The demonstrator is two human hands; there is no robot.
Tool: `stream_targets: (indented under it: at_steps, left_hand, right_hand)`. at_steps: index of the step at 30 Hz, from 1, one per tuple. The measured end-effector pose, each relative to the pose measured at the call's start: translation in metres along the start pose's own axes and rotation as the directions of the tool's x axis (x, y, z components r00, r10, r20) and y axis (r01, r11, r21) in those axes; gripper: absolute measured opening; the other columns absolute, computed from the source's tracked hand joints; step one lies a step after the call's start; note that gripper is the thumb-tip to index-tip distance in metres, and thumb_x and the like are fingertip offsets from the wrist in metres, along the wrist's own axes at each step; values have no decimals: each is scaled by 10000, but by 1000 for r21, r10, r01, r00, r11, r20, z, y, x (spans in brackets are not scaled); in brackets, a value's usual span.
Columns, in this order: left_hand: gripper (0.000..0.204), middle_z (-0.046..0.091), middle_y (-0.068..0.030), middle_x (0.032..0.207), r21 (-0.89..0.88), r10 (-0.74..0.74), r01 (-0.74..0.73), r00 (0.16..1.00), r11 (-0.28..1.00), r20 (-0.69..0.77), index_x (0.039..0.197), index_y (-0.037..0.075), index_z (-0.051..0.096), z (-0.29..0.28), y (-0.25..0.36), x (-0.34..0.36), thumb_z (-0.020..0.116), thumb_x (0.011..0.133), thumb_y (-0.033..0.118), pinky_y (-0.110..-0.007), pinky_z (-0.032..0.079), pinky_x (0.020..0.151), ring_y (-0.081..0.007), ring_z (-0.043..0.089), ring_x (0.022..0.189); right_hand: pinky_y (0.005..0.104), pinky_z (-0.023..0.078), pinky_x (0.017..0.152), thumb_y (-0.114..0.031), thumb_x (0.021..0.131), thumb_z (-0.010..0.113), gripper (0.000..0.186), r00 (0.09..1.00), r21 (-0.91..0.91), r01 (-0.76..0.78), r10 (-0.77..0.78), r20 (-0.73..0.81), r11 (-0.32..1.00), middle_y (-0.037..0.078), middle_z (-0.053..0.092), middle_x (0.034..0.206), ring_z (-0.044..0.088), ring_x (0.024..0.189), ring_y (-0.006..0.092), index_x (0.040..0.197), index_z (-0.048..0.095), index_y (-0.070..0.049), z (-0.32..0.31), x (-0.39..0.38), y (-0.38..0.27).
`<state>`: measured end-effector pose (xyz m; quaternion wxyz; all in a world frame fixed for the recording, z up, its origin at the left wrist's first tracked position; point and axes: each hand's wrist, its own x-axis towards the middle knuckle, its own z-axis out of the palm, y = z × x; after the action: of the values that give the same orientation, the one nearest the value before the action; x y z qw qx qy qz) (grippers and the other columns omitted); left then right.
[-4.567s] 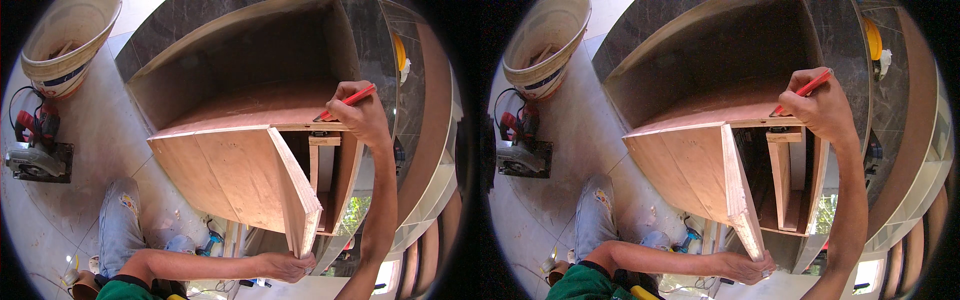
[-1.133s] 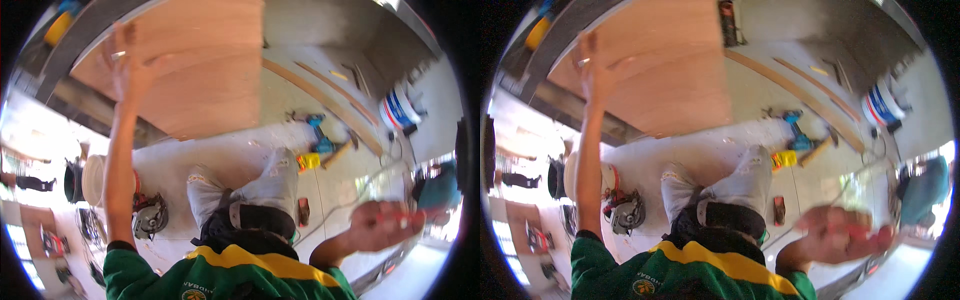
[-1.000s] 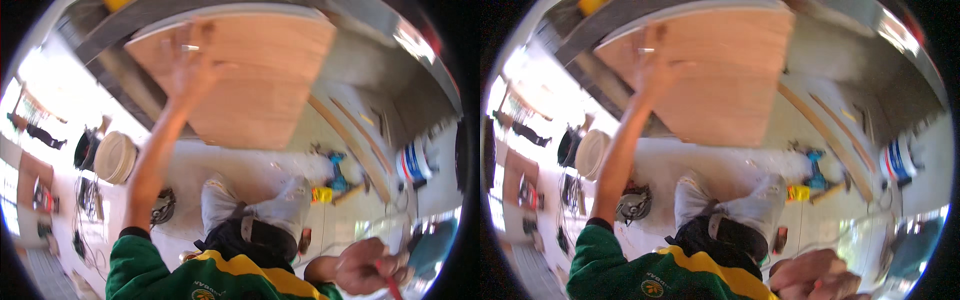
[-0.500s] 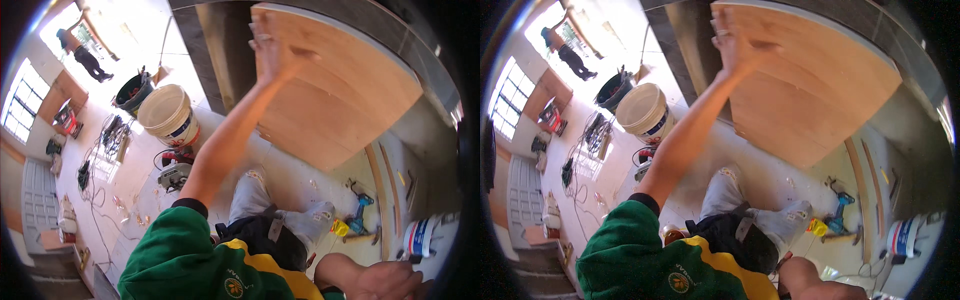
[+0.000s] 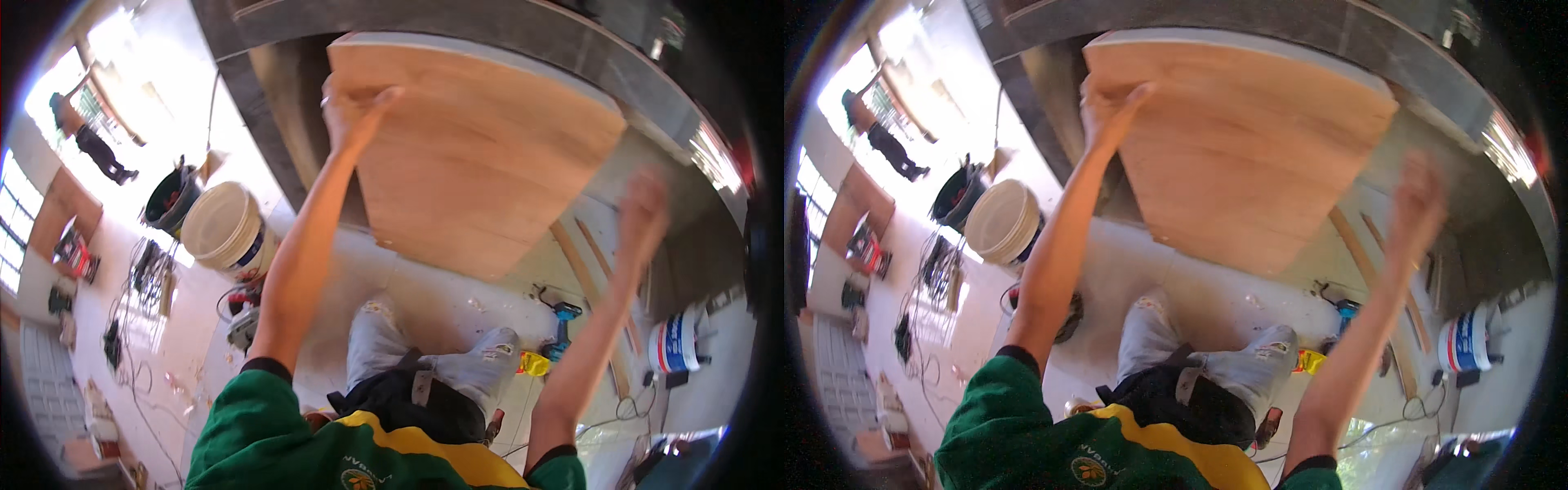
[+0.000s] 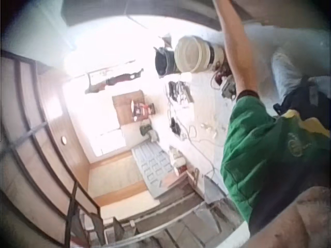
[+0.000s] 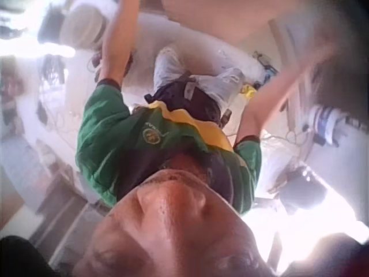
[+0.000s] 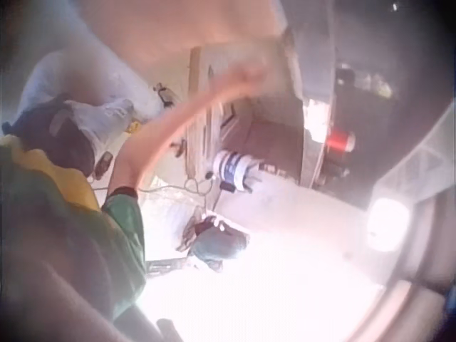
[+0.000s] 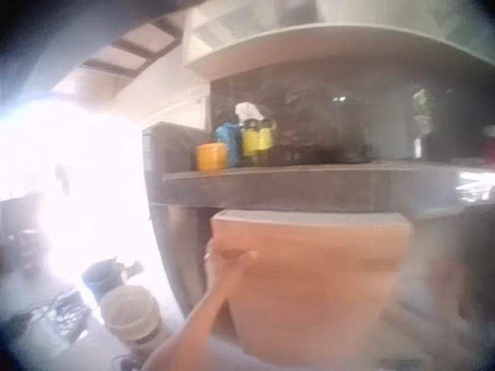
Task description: The person sands the edge of a wooden board with a hand sander, test-fits it against a wooden cabinet, marks lines using a pencil, handles an adhesive packet near the cabinet, and adjusts straps on a mask by hand.
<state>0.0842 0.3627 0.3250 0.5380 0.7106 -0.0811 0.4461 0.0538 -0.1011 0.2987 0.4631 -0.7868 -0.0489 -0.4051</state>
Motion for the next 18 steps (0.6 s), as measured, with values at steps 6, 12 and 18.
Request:
stream_targets:
  at_steps: [6,12,18]
  left_hand:
    - [718,545,-111,1251,-76,5,-10,998,997,-63,1395,19,358,-37,-40,-17,773,865,272,-339,486,930,-203,559,1133]
    - [1062,138,-122,1642,-596,-683,598,722,535,111,1589,258,118,-126,-90,-185,268,772,920,-649,241,1106,-398,238,1455]
    - [514,568,-162,1145,-215,-883,879,455,425,114,1236,85,453,-104,-161,-311,723,850,290,-471,584,763,-329,638,978]
  right_hand:
    - [264,496,795,-297,934,684,497,946,388,-299,216,242,872,100,621,1113,595,955,132,1284,508,8,103,-51,-31]
    - [405,508,917,-305,766,848,890,943,-106,-75,105,316,992,174,595,1243,607,1107,291,1442,378,32,48,-236,34]
    - [347,565,755,-278,704,888,720,675,-95,-598,565,475,796,131,666,1103,671,918,240,1289,551,-29,65,-361,141]
